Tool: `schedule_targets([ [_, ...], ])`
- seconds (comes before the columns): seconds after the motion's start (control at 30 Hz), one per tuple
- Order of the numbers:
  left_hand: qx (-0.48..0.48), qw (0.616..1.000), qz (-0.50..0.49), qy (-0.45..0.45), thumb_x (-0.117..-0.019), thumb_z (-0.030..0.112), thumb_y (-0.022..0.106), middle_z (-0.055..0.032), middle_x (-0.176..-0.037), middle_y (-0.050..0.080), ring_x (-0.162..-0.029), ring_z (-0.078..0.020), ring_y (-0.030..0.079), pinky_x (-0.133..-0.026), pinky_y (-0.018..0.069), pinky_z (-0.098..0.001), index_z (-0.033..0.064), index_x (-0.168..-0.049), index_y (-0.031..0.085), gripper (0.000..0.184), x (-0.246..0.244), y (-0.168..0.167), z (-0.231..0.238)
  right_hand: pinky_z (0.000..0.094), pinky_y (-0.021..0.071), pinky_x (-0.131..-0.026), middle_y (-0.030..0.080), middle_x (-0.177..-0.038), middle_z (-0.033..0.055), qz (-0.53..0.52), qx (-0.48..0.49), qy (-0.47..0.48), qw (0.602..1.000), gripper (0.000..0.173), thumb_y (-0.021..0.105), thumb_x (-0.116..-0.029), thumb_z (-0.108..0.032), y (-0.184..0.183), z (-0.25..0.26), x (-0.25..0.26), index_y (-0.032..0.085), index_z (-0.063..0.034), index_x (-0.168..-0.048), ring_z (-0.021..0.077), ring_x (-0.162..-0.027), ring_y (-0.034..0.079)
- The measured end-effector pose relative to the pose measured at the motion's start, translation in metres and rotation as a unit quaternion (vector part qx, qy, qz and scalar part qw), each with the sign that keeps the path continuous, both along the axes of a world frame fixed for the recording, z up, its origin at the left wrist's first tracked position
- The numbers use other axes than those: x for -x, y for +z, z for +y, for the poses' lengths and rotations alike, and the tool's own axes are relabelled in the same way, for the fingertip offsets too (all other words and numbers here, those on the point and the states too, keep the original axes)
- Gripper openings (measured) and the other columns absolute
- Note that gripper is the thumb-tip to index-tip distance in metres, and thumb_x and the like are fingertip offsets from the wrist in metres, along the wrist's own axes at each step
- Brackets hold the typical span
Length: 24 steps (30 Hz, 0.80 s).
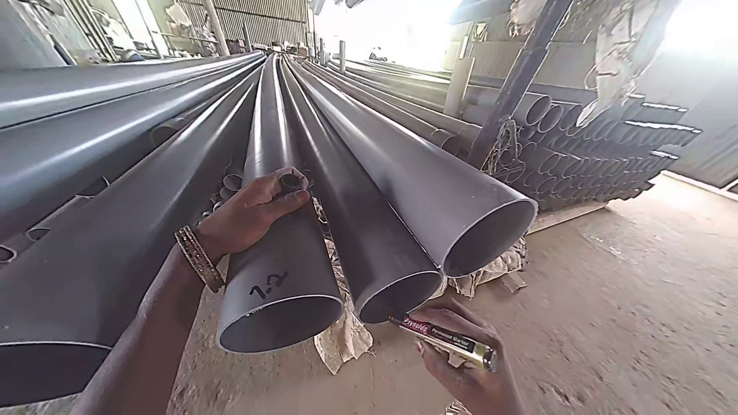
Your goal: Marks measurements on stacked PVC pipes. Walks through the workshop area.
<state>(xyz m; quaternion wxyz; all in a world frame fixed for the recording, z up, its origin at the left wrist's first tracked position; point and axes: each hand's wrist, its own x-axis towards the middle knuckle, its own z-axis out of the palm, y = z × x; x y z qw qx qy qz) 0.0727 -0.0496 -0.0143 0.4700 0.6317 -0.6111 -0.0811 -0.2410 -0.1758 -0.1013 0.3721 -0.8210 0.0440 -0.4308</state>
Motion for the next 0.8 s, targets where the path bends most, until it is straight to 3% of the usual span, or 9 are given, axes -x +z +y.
schedule_targets([
  [0.2,-0.007,1.000,-0.001,0.009,-0.1073,0.015,0.047,0.0100,-0.076,0.057,-0.067,0.0090,0.054,-0.062,0.0443,-0.0068,0.0137,-0.101,0.058,0.013,0.0040,0.0030,0.0003,0.0102,0.0522,-0.088,0.072,-0.102,0.0008,0.003,-0.012,0.016,1.000,0.023,0.073,-0.0859,-0.018,-0.0021,-0.0012,-0.0027,0.074,-0.0077,-0.106,-0.0040,-0.100,0.064],
  [0.37,-0.007,1.000,-0.014,0.007,-0.1076,0.015,0.047,0.0101,-0.075,0.056,-0.066,0.0081,0.054,-0.061,0.0431,-0.0073,0.0142,-0.100,0.057,0.013,0.0014,0.0014,-0.0006,0.0087,0.0515,-0.085,0.072,-0.101,0.0036,0.008,-0.004,0.003,1.000,0.023,0.072,-0.0852,-0.017,-0.0060,-0.0030,-0.0052,0.075,-0.0061,-0.106,-0.0044,-0.097,0.064],
  [0.53,-0.010,1.000,0.015,-0.004,-0.1061,0.019,0.048,0.0120,-0.082,0.062,-0.078,0.0064,0.060,-0.072,0.0485,-0.0097,0.0185,-0.101,0.057,0.011,-0.0038,0.0010,-0.0063,0.0071,0.0505,-0.079,0.071,-0.102,0.0024,0.011,-0.015,0.022,1.000,0.024,0.073,-0.0856,-0.018,-0.0063,-0.0043,-0.0043,0.074,-0.0066,-0.107,-0.0055,-0.095,0.063],
  [0.67,-0.001,1.000,0.003,-0.005,-0.1073,0.017,0.047,0.0092,-0.080,0.058,-0.073,0.0069,0.057,-0.067,0.0464,-0.0084,0.0149,-0.101,0.057,0.012,-0.0013,-0.0010,-0.0012,0.0086,0.0523,-0.082,0.073,-0.103,0.0023,0.010,-0.021,0.002,1.000,0.023,0.073,-0.0846,-0.018,-0.0066,-0.0042,-0.0055,0.076,-0.0069,-0.105,-0.0054,-0.095,0.065],
  [0.8,-0.005,1.000,-0.001,0.001,-0.1057,0.018,0.048,0.0141,-0.082,0.058,-0.078,0.0094,0.057,-0.072,0.0468,-0.0077,0.0192,-0.100,0.057,0.011,-0.0037,0.0024,-0.0077,0.0075,0.0511,-0.080,0.072,-0.103,0.0033,0.014,-0.025,0.026,0.999,0.025,0.073,-0.0848,-0.017,-0.0063,-0.0047,-0.0049,0.075,-0.0057,-0.107,-0.0053,-0.095,0.063],
])
